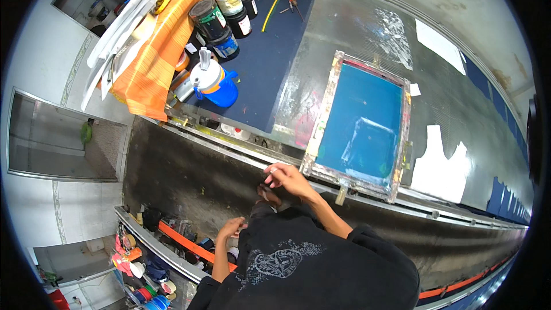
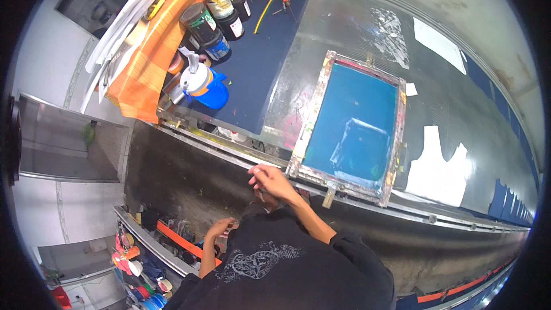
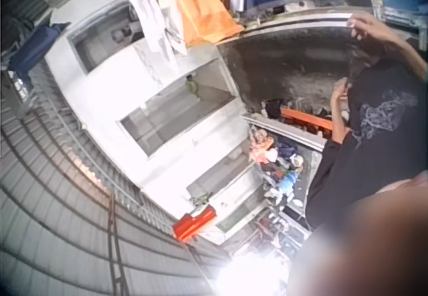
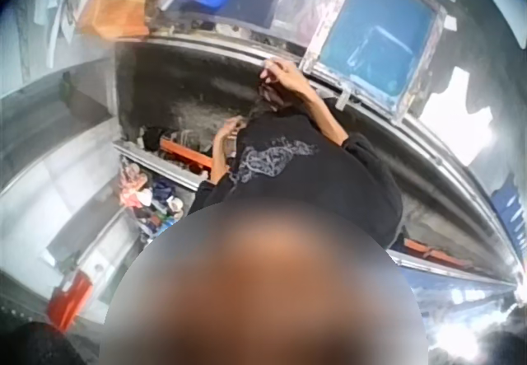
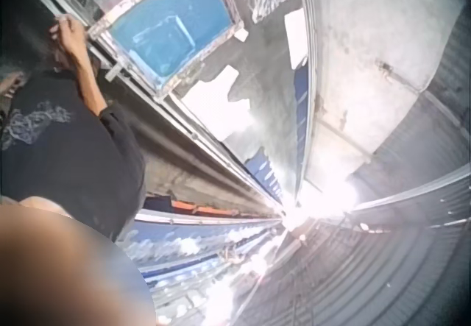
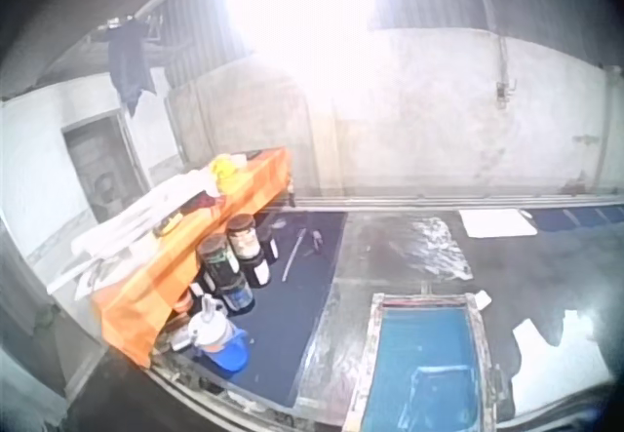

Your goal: The person arranges blue fabric pieces on a conveyor table, then sands a wooden block and applies glue to a screen printing frame. The person handles a white cloth and various tools during the process.

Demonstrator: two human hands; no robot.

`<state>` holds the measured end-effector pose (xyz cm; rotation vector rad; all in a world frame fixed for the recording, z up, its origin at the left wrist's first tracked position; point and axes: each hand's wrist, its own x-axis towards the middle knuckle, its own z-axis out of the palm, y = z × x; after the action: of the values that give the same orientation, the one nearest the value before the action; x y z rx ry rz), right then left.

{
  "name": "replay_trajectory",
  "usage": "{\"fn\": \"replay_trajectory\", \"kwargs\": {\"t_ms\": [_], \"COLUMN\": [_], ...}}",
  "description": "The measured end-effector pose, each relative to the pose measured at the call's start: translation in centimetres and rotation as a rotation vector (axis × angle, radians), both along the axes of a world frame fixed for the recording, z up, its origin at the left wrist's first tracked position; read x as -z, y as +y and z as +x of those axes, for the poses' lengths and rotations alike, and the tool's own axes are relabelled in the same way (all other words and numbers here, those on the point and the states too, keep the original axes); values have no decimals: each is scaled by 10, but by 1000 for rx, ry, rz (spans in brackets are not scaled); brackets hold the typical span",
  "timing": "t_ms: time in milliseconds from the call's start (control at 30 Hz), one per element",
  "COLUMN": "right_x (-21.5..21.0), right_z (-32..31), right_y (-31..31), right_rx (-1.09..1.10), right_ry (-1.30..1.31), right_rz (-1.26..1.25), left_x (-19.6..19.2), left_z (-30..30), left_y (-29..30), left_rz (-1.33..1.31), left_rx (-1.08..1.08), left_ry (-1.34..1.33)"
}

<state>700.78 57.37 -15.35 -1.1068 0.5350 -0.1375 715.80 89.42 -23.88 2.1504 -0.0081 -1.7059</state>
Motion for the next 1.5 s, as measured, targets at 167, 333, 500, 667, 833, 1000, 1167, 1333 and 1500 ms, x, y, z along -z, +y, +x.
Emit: {"fn": "replay_trajectory", "kwargs": {"t_ms": [167,333,500,667,833,1000,1167,1333,1500], "right_x": [26,58,71,100,126,103,35,-35,-32], "right_z": [74,202,338,423,432,348,216,121,63], "right_y": [-67,-161,-216,-245,-249,-244,-170,-67,-31], "right_rx": [465,639,215,-74,-51,408,522,527,795], "right_ry": [25,260,302,298,185,444,461,301,81], "right_rz": [-127,-787,-958,-1244,-1276,-928,-816,-516,-241], "left_x": [15,-29,-31,-43,-40,-48,-103,-110,-102], "left_z": [42,75,127,182,209,226,213,170,105], "left_y": [-40,-130,-139,-123,-127,-172,-255,-320,-333], "left_rz": [-406,-561,-719,-649,-562,-699,-949,-1195,-700], "left_rx": [-272,109,183,133,191,341,414,820,712], "left_ry": [-414,-543,-403,-394,-349,-293,-253,-302,687]}}
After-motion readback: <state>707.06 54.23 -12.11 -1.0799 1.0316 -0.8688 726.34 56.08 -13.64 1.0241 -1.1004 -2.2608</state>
